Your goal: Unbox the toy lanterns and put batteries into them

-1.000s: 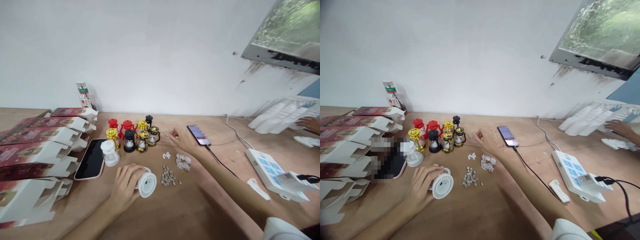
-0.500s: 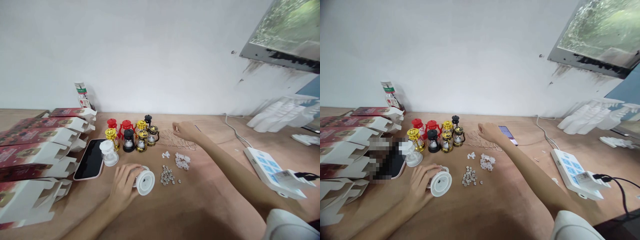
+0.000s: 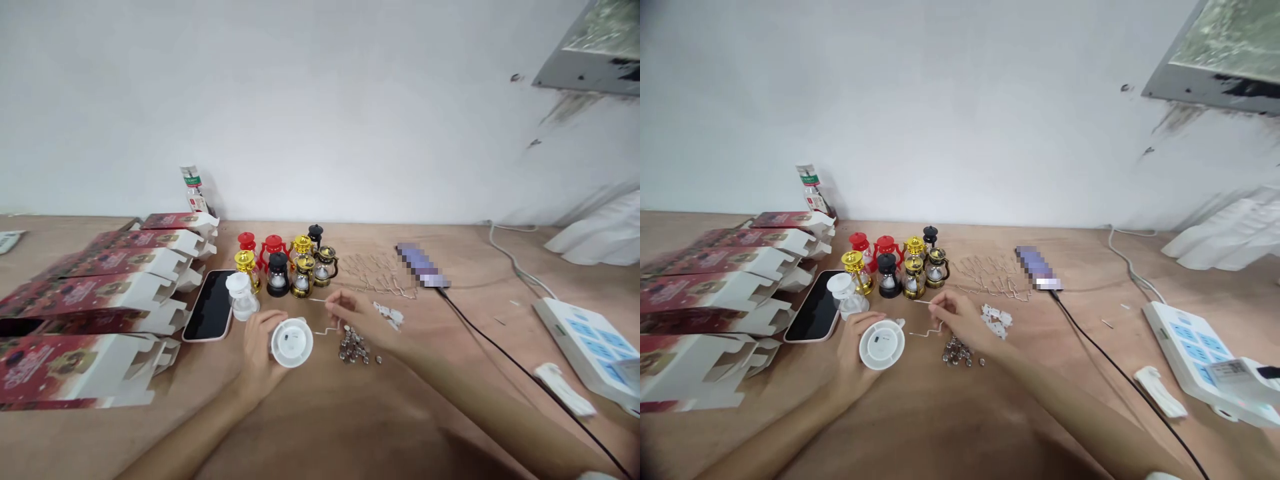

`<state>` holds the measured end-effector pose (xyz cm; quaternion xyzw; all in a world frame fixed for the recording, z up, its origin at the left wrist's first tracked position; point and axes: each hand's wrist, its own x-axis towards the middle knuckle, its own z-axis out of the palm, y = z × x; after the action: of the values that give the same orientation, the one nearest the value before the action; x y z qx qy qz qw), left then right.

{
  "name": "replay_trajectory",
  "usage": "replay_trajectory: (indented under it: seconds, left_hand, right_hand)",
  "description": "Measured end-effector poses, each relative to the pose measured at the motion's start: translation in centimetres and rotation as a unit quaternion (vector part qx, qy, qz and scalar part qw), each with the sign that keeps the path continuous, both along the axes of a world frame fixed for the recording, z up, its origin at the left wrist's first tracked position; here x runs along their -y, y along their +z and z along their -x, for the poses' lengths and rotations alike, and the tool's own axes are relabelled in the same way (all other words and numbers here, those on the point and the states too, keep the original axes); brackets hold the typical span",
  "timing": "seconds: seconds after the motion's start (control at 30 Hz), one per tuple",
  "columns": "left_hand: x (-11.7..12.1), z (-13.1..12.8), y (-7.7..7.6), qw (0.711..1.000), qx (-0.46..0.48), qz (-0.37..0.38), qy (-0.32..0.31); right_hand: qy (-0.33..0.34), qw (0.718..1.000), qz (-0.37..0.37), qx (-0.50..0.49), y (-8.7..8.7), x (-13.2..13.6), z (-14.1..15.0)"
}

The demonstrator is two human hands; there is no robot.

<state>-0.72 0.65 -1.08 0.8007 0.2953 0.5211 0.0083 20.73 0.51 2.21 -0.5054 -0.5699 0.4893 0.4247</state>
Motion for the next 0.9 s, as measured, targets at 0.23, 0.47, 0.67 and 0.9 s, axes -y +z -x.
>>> replay_trajectory:
  seconds: [0.23, 0.47, 0.67, 0.9]
  left_hand:
    - [0.0, 0.0, 0.1, 0.999, 0.008, 0.035, -0.009]
    - [0.1, -0.4, -0.7, 0.986, 0.106, 0.112, -0.064]
    - [0.5, 0.2, 0.5, 0.977, 0.132, 0.16, -0.045]
    - [0.9, 1.3, 0.9, 0.877, 0.292, 0.38, 0.029]
  right_hand:
    - [0.01, 0.995, -0.024, 0.099, 0.8, -0.2, 0.8]
    - [-0.015, 0.964, -0.162, 0.208, 1.0, 1.9, 0.8]
    - [0.016, 0.865, -0.268, 0.424, 0.1, 1.7, 1.8]
    - [0.157, 0.833, -0.255, 0.465, -0.8, 1.3, 2.6]
